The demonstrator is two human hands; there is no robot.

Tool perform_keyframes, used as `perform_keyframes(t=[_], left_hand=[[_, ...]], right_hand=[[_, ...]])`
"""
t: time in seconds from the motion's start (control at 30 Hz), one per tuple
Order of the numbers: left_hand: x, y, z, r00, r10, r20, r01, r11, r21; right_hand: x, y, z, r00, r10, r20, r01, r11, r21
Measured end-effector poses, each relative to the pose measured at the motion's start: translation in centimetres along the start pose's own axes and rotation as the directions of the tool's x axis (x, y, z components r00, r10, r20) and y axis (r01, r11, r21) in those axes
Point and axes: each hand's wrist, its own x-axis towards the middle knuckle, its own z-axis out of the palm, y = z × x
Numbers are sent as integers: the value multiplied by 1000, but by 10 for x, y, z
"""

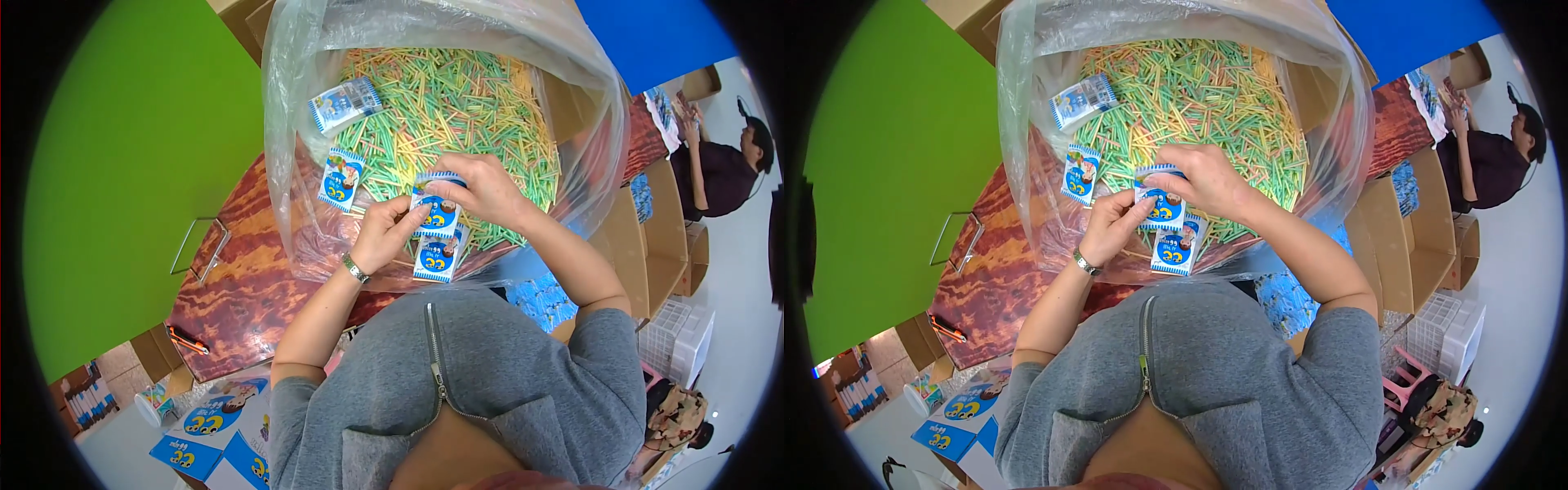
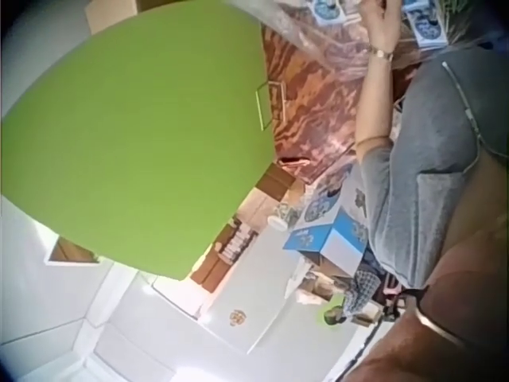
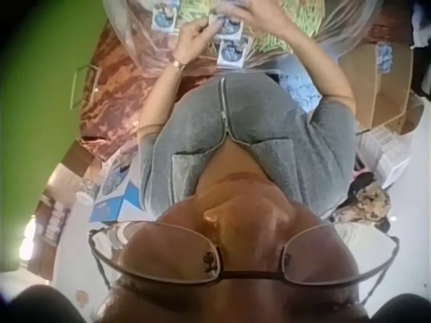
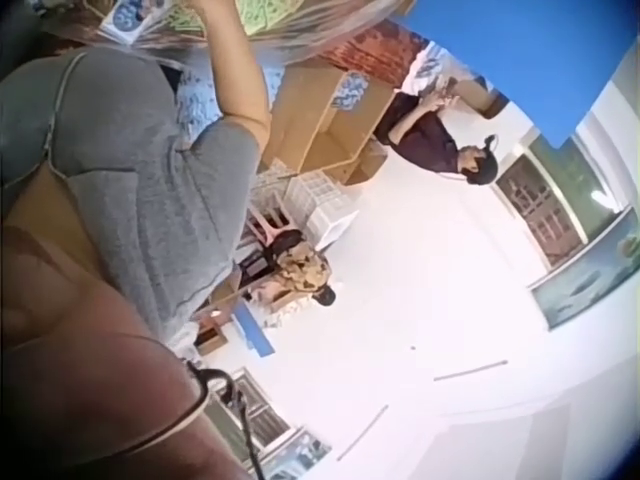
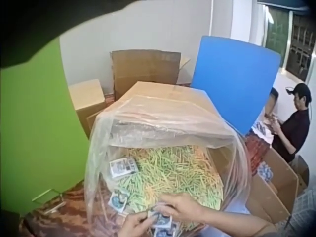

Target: Sorting small blue packets from a bag of shredded filler and placing them into a cardboard box.

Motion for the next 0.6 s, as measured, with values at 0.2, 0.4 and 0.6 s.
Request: perform_keyframes(t=[0.2, 0.4, 0.6], left_hand=[[11, 6, 7, 996, -53, -71, 43, 989, -140], [14, -9, -8, 997, -20, -79, 23, 999, 35], [17, -2, -5, 993, 66, -98, -53, 991, 123]], right_hand=[[5, 1, -5, 999, -14, 32, 15, 1000, -14], [10, -2, -8, 993, -84, 80, 83, 997, 4], [18, 7, -16, 985, -102, 136, 99, 995, 29]])
